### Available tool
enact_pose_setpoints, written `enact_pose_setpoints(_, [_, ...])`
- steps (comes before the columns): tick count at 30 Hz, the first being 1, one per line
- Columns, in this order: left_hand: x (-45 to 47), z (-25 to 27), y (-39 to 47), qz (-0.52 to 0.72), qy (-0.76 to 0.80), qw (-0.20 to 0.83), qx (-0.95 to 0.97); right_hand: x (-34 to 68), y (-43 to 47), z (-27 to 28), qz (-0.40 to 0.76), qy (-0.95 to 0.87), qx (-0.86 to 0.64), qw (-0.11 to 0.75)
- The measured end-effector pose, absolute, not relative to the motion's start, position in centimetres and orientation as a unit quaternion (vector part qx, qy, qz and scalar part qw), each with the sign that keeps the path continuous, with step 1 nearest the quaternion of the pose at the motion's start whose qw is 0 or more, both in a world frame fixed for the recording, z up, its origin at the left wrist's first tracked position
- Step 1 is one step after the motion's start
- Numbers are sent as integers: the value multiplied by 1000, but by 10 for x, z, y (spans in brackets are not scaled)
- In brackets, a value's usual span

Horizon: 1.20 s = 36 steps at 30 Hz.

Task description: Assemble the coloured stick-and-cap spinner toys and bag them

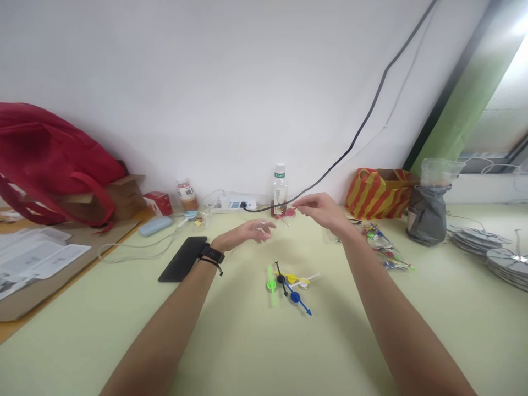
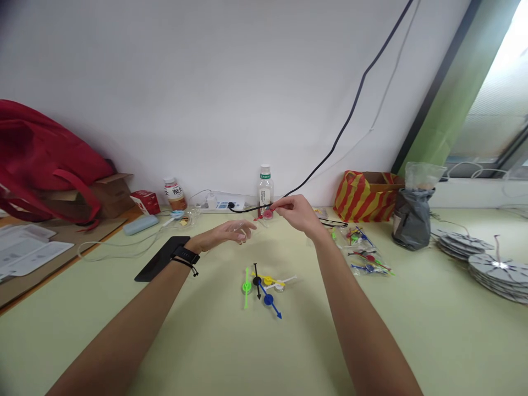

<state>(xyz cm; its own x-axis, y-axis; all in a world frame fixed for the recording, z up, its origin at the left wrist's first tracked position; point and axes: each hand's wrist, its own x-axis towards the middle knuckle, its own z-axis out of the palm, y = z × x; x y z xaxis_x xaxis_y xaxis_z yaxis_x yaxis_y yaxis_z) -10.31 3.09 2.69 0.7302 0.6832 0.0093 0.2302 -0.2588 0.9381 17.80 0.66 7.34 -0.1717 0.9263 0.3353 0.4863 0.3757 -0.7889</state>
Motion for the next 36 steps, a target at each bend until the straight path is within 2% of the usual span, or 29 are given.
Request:
enact_pose_setpoints(6, [-89,31,23,203,268,561,757,160,17,55,265,-744,-478,384])
enact_pose_setpoints(12, [-93,28,26,196,311,543,755,169,26,49,180,-770,-507,342])
enact_pose_setpoints(15, [-102,24,30,197,358,514,754,176,26,46,194,-794,-526,235])
enact_pose_setpoints(19, [-110,22,35,221,369,499,752,166,23,31,338,-817,-464,55])
enact_pose_setpoints(23, [-112,22,35,227,369,503,748,139,20,9,437,-802,-406,-8])
enact_pose_setpoints(28, [-111,23,34,229,366,508,746,130,21,0,536,-766,-354,43])
enact_pose_setpoints(32, [-112,22,37,228,353,521,743,150,19,23,587,-735,-307,146])
enact_pose_setpoints(36, [-114,21,39,216,340,531,746,177,10,55,567,-726,-294,256])
